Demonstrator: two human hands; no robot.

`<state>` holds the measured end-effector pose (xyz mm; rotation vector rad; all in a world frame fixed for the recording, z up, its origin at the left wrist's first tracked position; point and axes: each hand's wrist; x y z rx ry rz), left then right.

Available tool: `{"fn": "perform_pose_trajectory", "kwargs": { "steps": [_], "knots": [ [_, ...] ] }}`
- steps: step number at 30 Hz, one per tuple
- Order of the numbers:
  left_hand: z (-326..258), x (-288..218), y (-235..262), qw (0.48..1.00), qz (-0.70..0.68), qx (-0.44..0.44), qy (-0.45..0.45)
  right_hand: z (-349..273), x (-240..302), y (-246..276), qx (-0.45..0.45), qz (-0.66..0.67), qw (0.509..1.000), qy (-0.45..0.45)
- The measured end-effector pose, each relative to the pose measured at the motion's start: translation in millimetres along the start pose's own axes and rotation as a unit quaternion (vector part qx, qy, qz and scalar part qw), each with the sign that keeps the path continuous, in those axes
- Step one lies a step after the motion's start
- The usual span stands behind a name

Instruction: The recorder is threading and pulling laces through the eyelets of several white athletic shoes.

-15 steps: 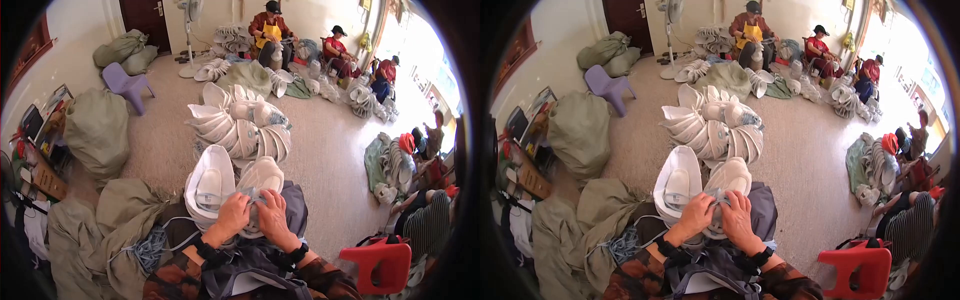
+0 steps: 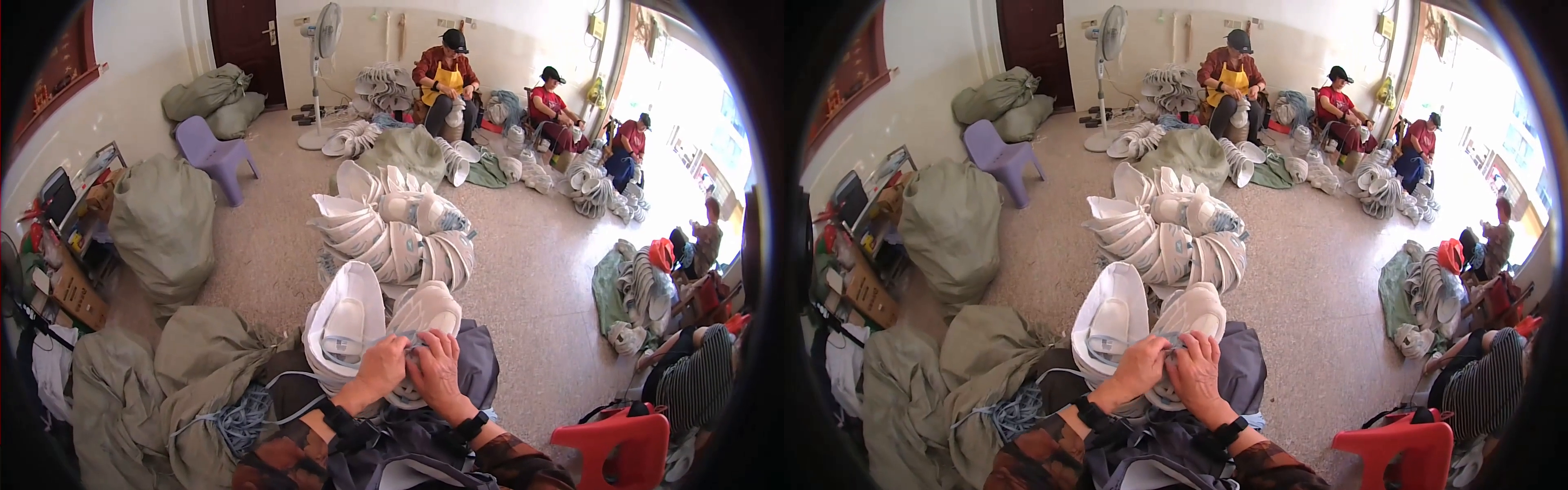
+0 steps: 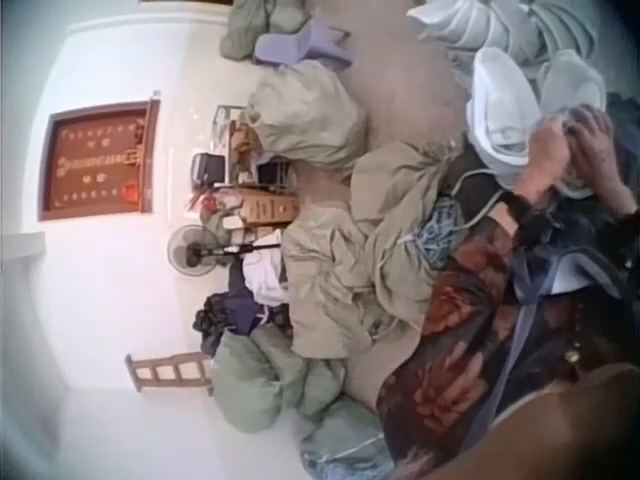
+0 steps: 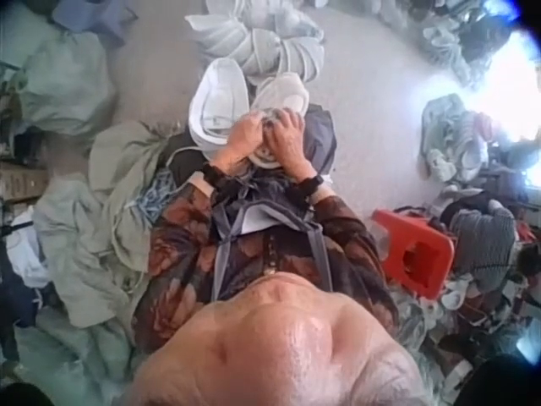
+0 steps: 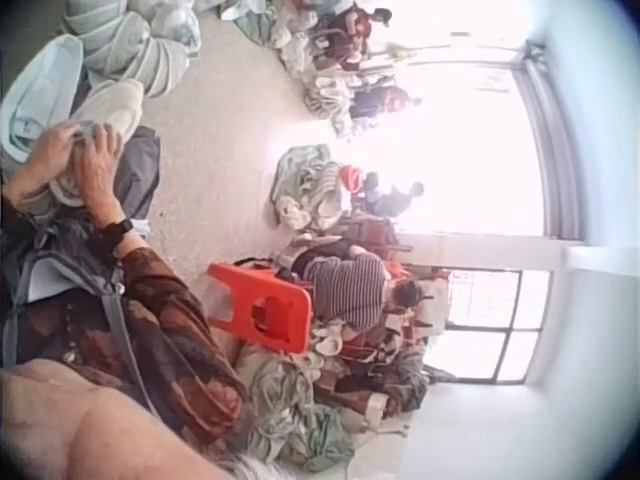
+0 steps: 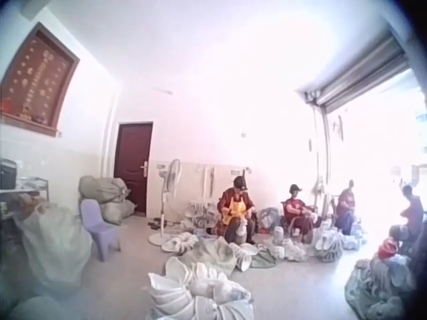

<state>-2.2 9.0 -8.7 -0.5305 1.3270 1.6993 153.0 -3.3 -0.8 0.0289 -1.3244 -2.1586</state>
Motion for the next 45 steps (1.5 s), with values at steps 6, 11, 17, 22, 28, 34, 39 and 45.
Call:
{"fn": "perform_pose_trajectory", "kwargs": {
  "steps": [6, 11, 17, 22, 28, 34, 39, 45],
  "knots": [
    [1.4, -5.8, 8.8, 0.996, -0.079, 0.014, 0.036, 0.7, -9.9, -4.1, -0.013, -0.016, 1.0, 0.014],
    [-1.8, 0.0, 5.9, 0.997, -0.072, -0.015, 0.02, -16.5, -28.3, 51.2, 0.0, -0.046, 0.998, 0.042],
    [0.3, 0.0, 1.0, 0.997, -0.049, -0.046, -0.031, -179.8, -211.9, 102.7, 0.159, -0.267, 0.917, -0.249],
    [8.4, -10.4, 0.7, 0.998, 0.003, -0.011, -0.054, -236.1, -221.1, 106.8, 0.247, -0.241, 0.881, -0.323],
    [18.0, -15.3, 0.0, 0.993, -0.005, -0.008, -0.117, -92.2, -110.2, 78.6, 0.026, -0.044, 0.99, -0.135],
    [19.3, -26.5, 8.2, 0.98, 0.086, -0.011, -0.179, -36.7, -61.1, 43.0, 0.035, 0.076, 0.996, -0.017],
    [14.7, -20.0, 11.2, 0.995, 0.021, -0.02, -0.099, -38.6, -50.2, 46.0, 0.09, 0.136, 0.985, -0.064],
    [18.6, -21.5, -7.8, 0.993, -0.083, -0.088, -0.001, -54.1, -55.5, 61.9, 0.113, 0.163, 0.98, -0.032]
  ]
}}
Point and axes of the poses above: each hand's wrist, its own z-axis towards the middle knuckle, its own y-axis out of the back of the hand, x = y × z, and after that the axes turned 8 degrees about -z, right-handed
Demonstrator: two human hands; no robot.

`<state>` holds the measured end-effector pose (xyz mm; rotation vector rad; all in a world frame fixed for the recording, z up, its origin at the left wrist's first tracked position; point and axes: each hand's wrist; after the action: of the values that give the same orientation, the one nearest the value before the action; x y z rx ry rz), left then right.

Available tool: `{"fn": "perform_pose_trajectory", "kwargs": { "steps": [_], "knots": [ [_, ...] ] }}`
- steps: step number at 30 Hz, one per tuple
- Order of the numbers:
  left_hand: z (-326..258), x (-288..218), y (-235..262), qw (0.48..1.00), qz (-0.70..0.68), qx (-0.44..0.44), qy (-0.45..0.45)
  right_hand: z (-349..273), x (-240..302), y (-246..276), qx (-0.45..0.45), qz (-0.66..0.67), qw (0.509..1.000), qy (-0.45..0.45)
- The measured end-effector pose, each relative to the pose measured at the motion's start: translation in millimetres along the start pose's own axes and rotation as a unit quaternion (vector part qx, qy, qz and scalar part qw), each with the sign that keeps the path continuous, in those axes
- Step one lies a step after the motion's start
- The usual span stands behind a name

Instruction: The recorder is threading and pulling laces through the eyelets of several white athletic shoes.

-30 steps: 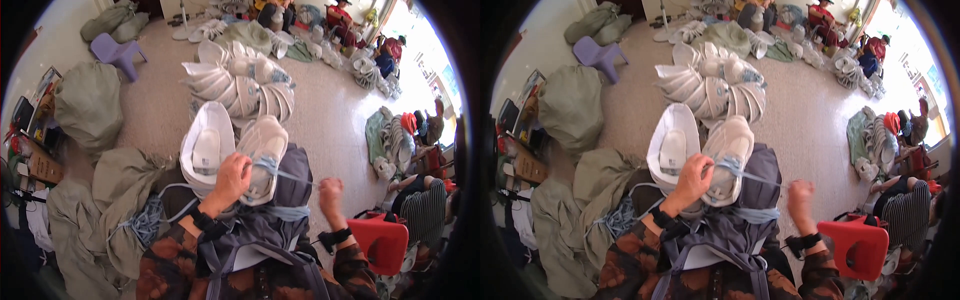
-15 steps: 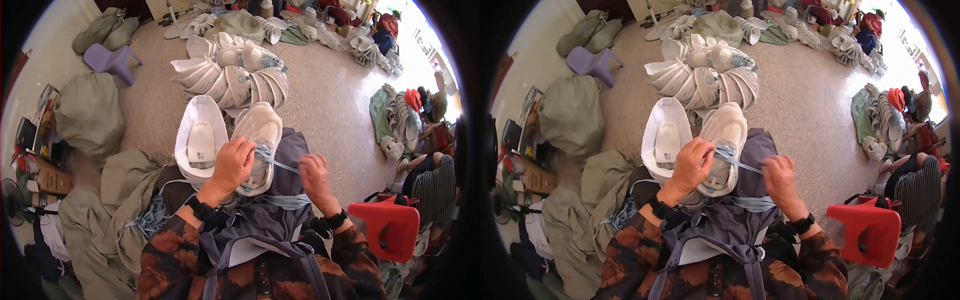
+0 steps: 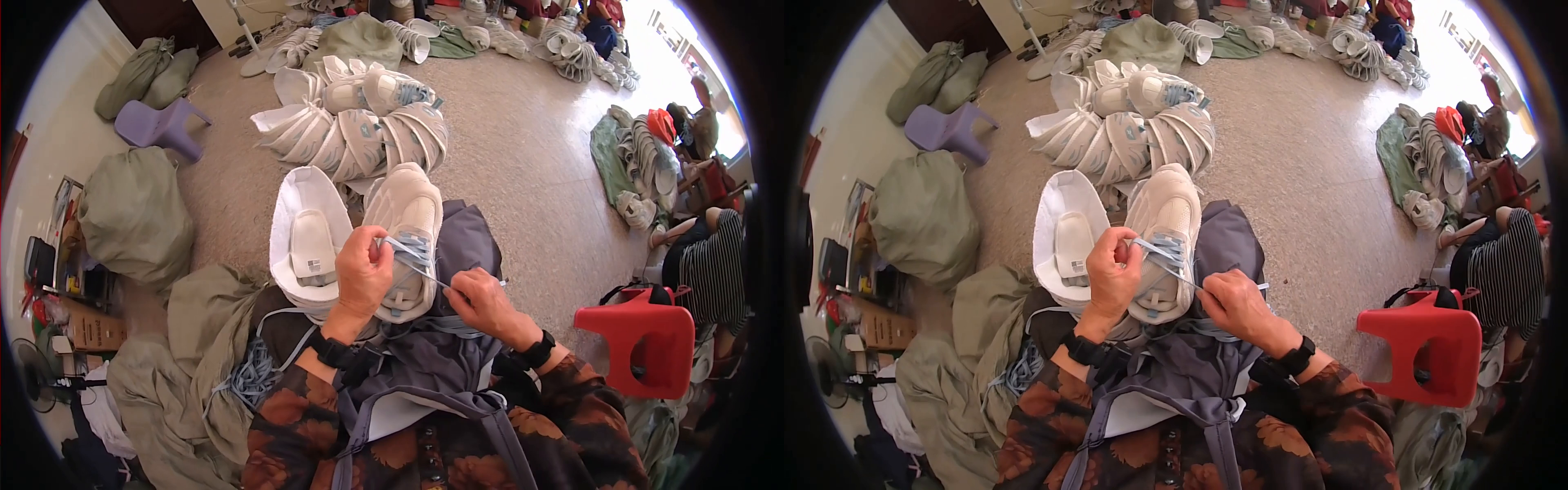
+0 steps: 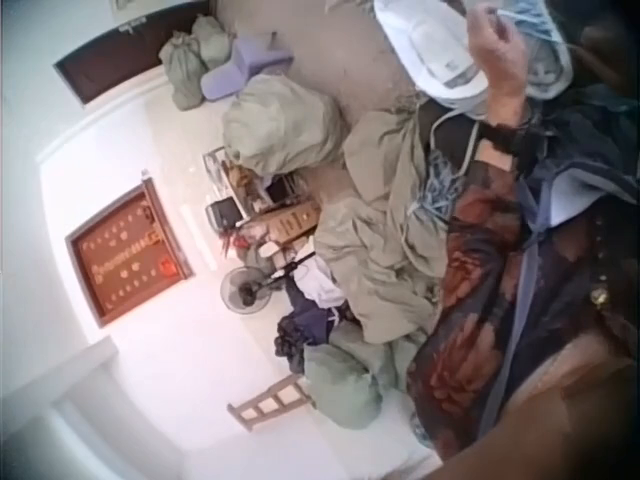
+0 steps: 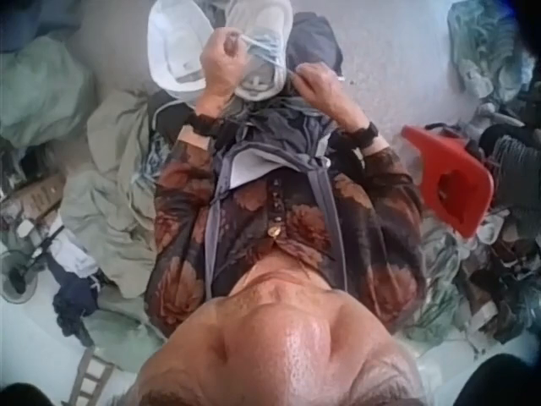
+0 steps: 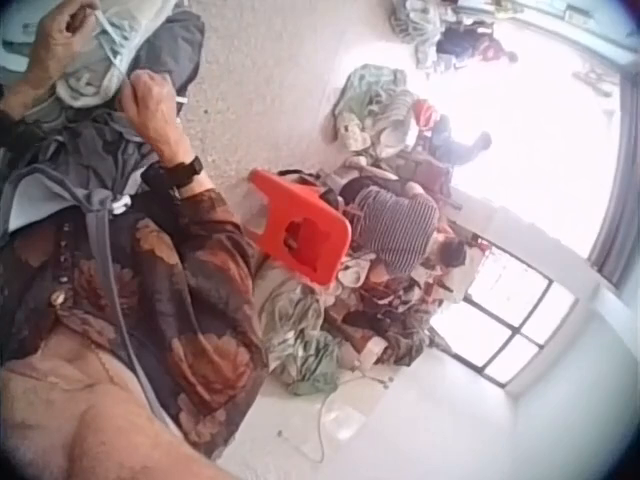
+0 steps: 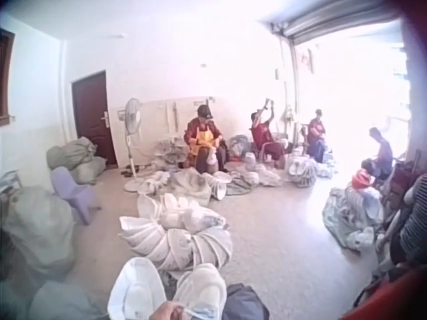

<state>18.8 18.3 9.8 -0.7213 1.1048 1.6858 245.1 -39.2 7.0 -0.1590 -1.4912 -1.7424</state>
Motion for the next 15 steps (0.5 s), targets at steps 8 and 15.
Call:
{"fn": "perform_pose_trajectory", "kwargs": {
  "steps": [8, 15],
  "knots": [
    [-23.1, 17.1, -0.6, 1.0, -0.017, -0.01, 0.02, -58.7, -32.2, 37.7, 0.055, 0.014, 0.993, -0.108],
    [-39.4, -6.0, 21.7, 0.995, 0.078, 0.054, -0.023, -34.8, -20.9, 30.9, 0.075, 0.064, 0.987, -0.125]
  ]
}}
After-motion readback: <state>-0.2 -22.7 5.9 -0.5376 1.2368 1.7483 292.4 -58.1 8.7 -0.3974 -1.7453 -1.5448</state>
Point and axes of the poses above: each hand's wrist, its own z-axis towards the middle knuckle, its own y-axis out of the back of the hand, x = y × z, and after that the axes turned 8 degrees about -z, right-handed
